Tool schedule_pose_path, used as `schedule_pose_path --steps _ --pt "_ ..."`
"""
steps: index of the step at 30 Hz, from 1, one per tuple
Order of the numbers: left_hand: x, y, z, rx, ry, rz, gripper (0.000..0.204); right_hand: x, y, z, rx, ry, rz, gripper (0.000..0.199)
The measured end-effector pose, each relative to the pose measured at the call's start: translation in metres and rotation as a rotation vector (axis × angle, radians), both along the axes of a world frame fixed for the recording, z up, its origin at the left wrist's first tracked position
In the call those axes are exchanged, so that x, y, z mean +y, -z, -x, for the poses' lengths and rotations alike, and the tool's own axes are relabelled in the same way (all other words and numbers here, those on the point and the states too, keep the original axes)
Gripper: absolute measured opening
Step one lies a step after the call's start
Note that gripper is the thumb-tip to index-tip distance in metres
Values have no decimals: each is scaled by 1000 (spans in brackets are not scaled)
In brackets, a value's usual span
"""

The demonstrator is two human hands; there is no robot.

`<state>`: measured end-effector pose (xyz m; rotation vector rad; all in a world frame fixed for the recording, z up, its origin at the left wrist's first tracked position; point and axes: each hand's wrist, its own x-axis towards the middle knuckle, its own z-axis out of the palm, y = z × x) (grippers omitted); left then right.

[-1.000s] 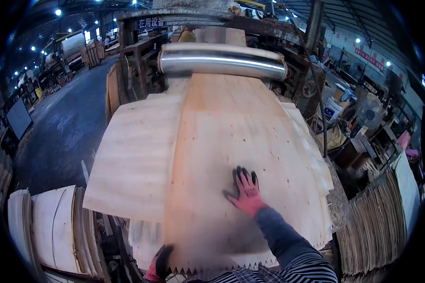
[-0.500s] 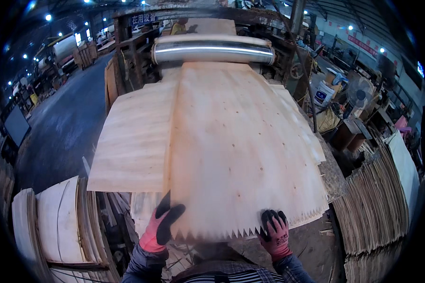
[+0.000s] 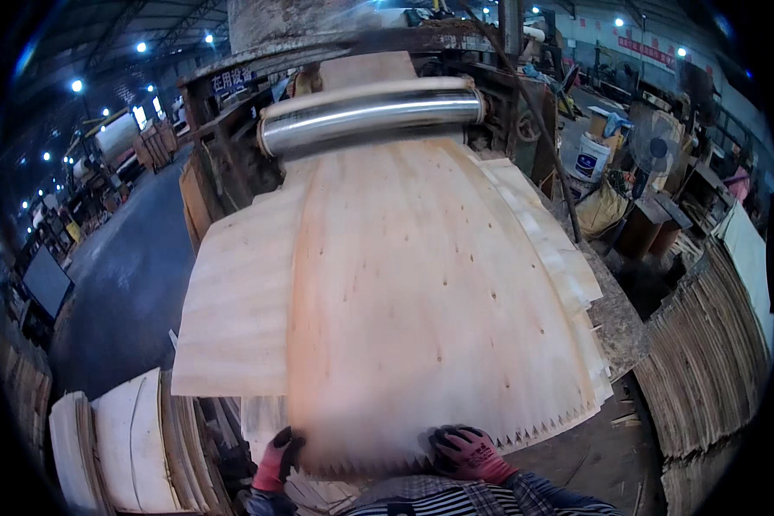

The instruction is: The person repeatedly picks up large, light-colored wood panels from a stack and places them onto a roller machine. They handle the panels one at a time, aligning them before moving to the next piece. The task continues with the same repetitive motion throughout the clip.

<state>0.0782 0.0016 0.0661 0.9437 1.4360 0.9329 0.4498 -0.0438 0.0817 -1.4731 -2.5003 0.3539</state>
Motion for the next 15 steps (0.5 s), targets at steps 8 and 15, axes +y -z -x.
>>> schedule_pose_path --steps 8,15 --pt "1 64 -13 49 -355 -212 27 16 57 -27 38 -115 -64 34" --pt "-4 79 -4 173 -325 -271 28 14 50 -23 85 -100 -90 35"
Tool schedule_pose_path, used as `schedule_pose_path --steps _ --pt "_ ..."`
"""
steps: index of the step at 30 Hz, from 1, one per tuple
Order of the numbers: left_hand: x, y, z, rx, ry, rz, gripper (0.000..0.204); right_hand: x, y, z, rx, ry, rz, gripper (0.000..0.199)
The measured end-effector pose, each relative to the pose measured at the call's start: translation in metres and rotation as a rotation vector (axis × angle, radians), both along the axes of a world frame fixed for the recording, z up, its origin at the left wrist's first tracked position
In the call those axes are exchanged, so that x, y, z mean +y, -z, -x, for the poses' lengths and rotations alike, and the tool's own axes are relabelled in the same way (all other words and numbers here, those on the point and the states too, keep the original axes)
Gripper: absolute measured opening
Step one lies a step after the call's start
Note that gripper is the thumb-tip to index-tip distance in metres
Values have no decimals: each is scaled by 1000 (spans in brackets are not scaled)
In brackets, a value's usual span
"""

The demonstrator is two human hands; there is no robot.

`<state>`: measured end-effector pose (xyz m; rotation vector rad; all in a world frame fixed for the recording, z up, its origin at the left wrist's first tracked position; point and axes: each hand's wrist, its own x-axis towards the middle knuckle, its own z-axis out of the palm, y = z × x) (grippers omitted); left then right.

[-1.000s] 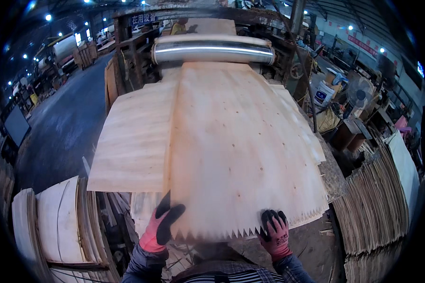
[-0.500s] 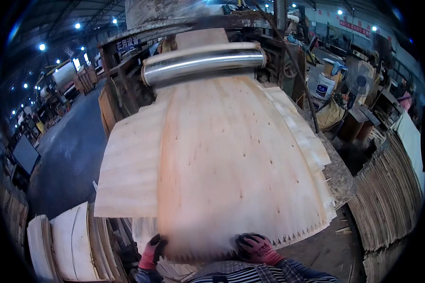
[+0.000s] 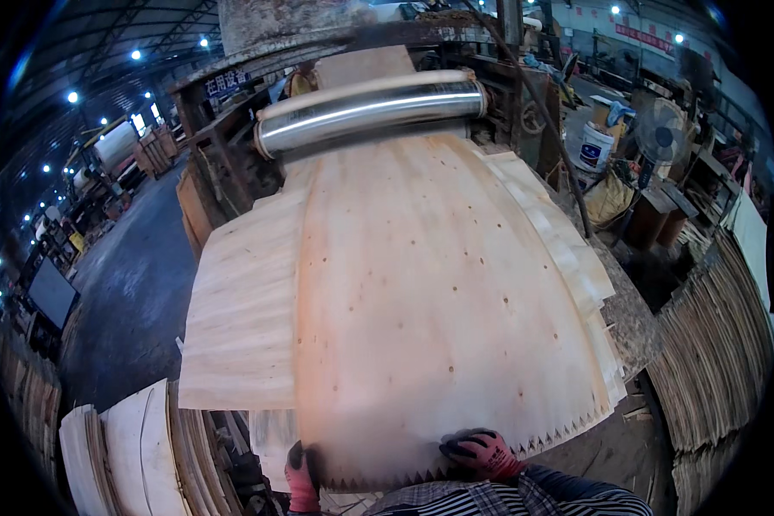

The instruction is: The person repeatedly picks up large, light-colored wood panels from a stack and places them onto a roller machine. They handle the panels one at a time, aligning them before moving to the next piece. The task continues with the same repetitive motion throughout the clip.

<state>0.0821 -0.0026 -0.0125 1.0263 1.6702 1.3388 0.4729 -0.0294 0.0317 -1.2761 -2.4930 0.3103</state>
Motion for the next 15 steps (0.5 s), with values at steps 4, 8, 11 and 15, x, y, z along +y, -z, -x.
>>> schedule_pose_path --steps 4,8,11,15 --pt "-1 24 11 114 -60 38 28 -2 -3 0 -5 -23 -32 34" --pt "3 0 -6 16 -45 -19 29 -4 -9 3 -71 -15 -18 36" --pt "5 6 -3 35 -47 -32 29 -5 -5 4 -5 2 -55 37" --pt "5 -27 -23 -72 -56 -25 28 -5 -3 6 -13 9 -116 39"
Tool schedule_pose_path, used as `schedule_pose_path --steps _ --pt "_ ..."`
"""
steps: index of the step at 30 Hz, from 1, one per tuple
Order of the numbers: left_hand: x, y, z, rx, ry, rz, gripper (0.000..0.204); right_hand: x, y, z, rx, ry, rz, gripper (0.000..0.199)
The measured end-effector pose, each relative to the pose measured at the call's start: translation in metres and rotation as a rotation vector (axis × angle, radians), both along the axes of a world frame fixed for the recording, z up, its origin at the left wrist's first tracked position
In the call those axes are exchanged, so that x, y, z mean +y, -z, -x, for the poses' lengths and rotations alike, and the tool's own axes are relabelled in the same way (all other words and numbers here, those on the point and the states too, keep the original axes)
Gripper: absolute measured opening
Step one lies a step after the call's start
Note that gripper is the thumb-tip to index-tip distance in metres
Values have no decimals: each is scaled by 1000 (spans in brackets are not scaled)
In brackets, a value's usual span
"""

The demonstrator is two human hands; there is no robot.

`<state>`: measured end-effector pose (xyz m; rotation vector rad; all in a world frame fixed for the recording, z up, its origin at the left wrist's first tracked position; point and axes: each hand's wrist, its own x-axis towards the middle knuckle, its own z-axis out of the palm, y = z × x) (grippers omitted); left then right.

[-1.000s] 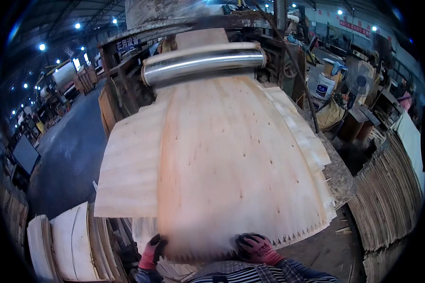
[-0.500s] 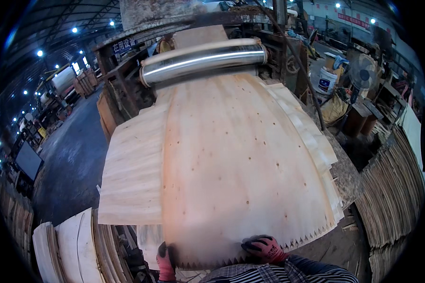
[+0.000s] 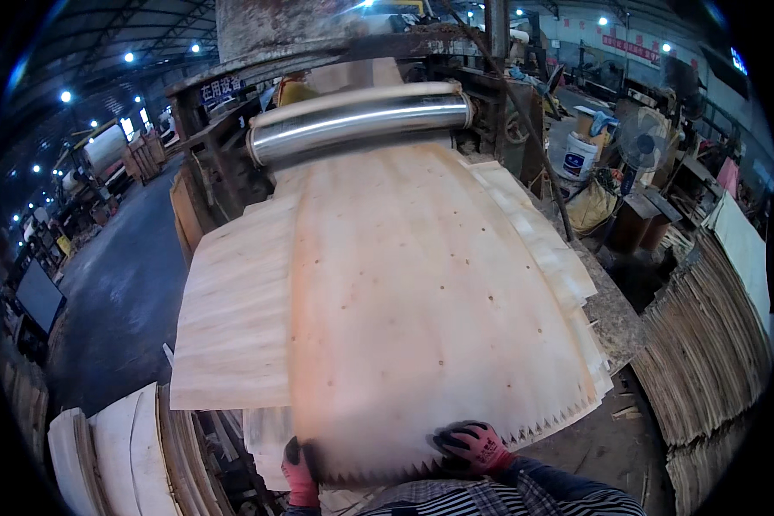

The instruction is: The person repeatedly picks up large, light-colored wood panels from a stack and places them onto a roller machine. They handle the panels one at a time, aligning them before moving to the next piece. The task continues with the same repetitive motion throughout the clip.

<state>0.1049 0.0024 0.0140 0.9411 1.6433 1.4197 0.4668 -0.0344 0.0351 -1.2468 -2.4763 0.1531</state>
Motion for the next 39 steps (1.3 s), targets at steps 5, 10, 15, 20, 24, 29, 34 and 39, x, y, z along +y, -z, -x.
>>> schedule_pose_path --steps 5,10,15,20,24,29,34,39 --pt "-2 32 10 82 -35 -61 28 1 7 4 39 -15 -182 41" --pt "0 51 21 189 -13 -66 27 -5 -8 10 7 54 -182 40" --pt "-6 13 2 286 38 65 32 -14 0 6 -22 54 -195 43" --pt "-7 37 26 266 45 -152 31 -20 -20 19 -32 49 -85 54" --pt "-45 -8 14 -18 -43 -206 37 -75 -38 31 -39 136 -243 52" --pt "-166 -33 -135 694 205 -363 47 -311 -32 -42 122 444 -24 55" --pt "-313 113 -302 640 1076 41 51 -519 -18 -80 370 817 313 59" --pt "-464 93 -425 712 1831 96 50 -649 1 -106 481 1144 186 60"
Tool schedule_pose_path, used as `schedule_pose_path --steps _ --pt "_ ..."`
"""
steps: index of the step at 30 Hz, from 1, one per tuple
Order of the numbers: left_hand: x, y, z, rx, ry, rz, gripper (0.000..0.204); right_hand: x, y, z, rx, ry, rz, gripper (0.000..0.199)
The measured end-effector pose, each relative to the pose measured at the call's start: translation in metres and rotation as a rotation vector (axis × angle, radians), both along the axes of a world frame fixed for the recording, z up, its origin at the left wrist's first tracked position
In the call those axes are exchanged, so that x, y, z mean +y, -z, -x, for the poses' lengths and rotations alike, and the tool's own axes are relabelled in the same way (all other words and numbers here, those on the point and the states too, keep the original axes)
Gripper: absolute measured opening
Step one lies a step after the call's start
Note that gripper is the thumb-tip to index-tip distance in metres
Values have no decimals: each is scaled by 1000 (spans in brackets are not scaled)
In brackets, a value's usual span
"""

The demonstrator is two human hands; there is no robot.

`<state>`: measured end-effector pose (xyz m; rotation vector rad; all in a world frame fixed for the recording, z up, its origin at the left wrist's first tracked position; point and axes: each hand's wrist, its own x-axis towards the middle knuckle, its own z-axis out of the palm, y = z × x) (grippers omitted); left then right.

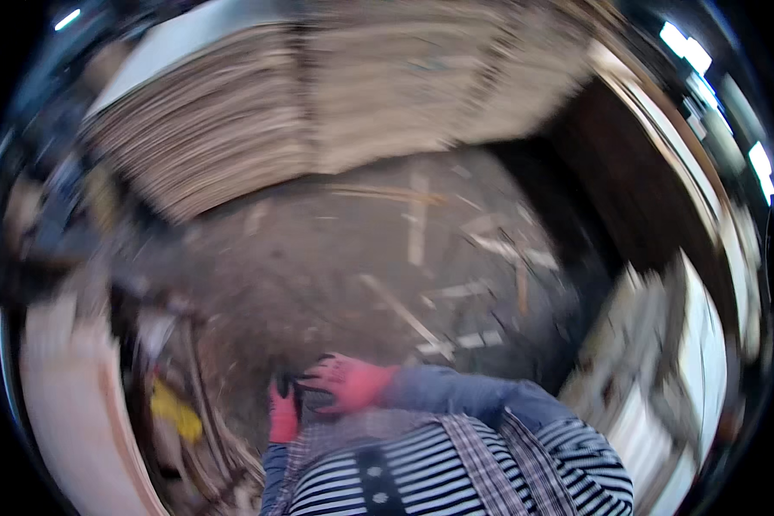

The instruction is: The person repeatedly picks up large, light-colored wood panels from a stack and places them onto a roller machine. They handle the panels one at a time, aligning them before moving to the next piece. The task continues with the same repetitive motion throughout the clip.

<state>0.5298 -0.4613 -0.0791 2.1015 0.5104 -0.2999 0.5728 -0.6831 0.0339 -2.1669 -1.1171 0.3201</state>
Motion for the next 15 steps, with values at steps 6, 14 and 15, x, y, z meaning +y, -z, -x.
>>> schedule_pose_path --steps 6,14,15 --pt "-65 50 -142 -101 449 -229 43 -166 40 -9 245 660 123 64" --pt "-397 3 -385 -257 640 30 43 -415 84 13 507 1508 151 61" --pt "-447 17 -411 -272 764 81 42 -432 88 27 605 1606 88 61"
